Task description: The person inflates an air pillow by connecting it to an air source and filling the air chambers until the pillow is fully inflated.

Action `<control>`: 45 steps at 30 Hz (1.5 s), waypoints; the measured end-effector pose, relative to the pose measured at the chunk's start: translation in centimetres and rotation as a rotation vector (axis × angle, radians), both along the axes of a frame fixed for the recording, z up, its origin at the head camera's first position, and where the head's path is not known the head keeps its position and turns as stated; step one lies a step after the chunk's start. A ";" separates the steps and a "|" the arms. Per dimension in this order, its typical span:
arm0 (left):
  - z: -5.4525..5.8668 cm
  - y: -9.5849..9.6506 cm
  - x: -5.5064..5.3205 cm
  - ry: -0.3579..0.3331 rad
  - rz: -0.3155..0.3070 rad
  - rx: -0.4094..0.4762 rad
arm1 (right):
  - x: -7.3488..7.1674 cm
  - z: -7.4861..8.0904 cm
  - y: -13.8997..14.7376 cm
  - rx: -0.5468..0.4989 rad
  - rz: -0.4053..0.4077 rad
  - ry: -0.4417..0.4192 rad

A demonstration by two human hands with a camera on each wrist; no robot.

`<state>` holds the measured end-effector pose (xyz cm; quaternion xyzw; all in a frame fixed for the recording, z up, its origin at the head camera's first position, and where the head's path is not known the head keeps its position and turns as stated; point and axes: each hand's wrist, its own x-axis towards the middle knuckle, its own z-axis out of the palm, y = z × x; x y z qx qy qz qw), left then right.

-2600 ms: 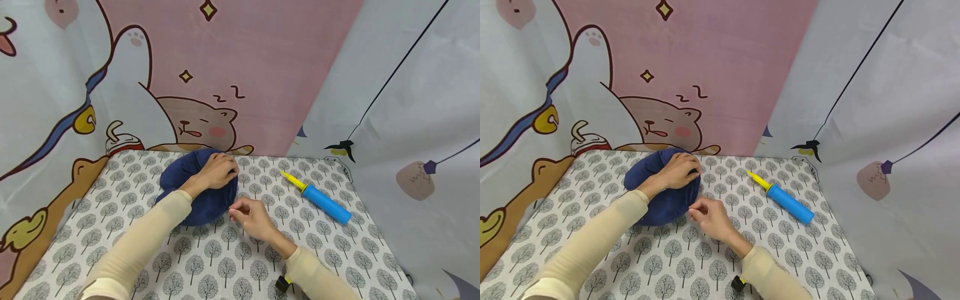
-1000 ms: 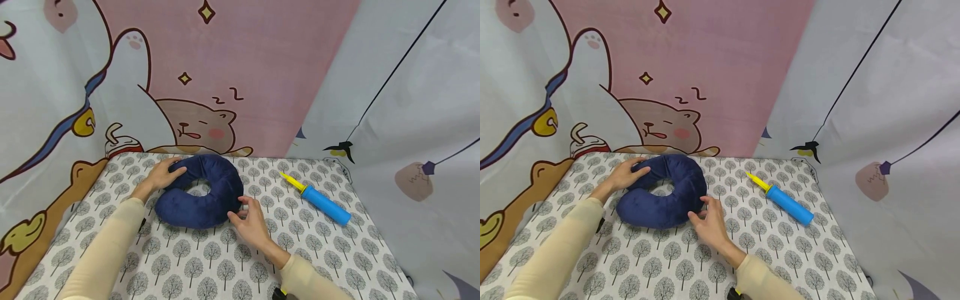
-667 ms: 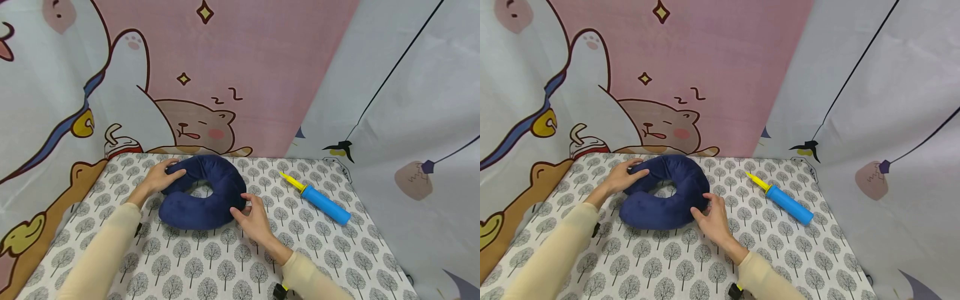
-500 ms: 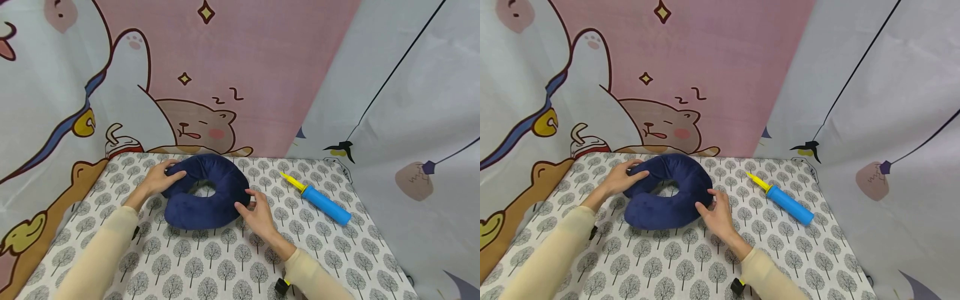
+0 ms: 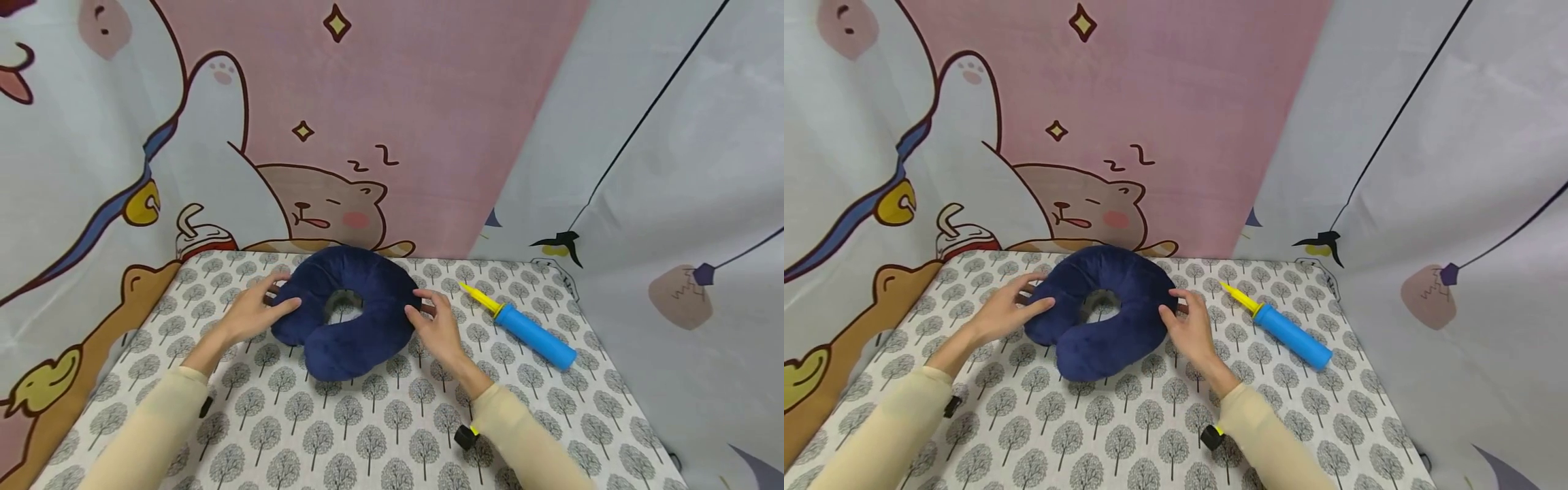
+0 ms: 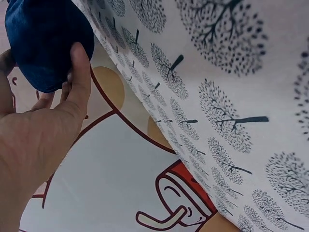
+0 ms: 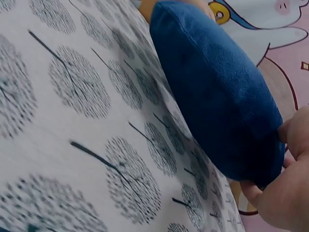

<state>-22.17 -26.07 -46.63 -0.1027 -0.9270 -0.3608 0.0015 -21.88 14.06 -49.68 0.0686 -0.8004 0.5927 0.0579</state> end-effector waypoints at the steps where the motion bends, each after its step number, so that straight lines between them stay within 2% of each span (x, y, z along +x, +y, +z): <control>1: 0.0 0.1 0.3 -0.001 -0.004 0.002 | -0.3 0.0 0.2 -0.013 0.014 -0.001; 7: 0.0 0.4 1.7 -0.016 -0.020 0.027 | -1.8 0.1 0.9 -0.024 0.078 -0.006; 16: -0.2 1.1 3.5 -0.015 0.001 0.080 | -3.5 -0.1 1.0 0.025 0.111 -0.027; 22: -0.6 1.7 4.8 -0.080 0.032 0.145 | -4.8 -0.3 1.3 0.000 0.146 -0.062; 28: -0.8 2.5 5.4 -0.120 0.054 0.191 | -6.5 0.0 1.3 -0.042 0.166 -0.053; 31: -0.9 2.7 5.6 -0.159 0.045 0.213 | -7.1 0.2 1.3 -0.036 0.183 -0.049; 34: -1.0 2.9 5.8 -0.218 0.022 0.275 | -7.4 0.3 1.3 -0.008 0.195 -0.058; 38: -1.3 2.9 5.9 -0.256 -0.016 0.321 | -7.6 0.2 1.5 0.064 0.198 -0.064; 42: -1.3 2.7 6.0 -0.253 -0.030 0.265 | -7.3 0.2 1.8 0.147 0.208 -0.034; 45: -1.2 2.3 5.9 -0.201 -0.027 0.174 | -6.8 0.2 2.1 0.198 0.214 0.005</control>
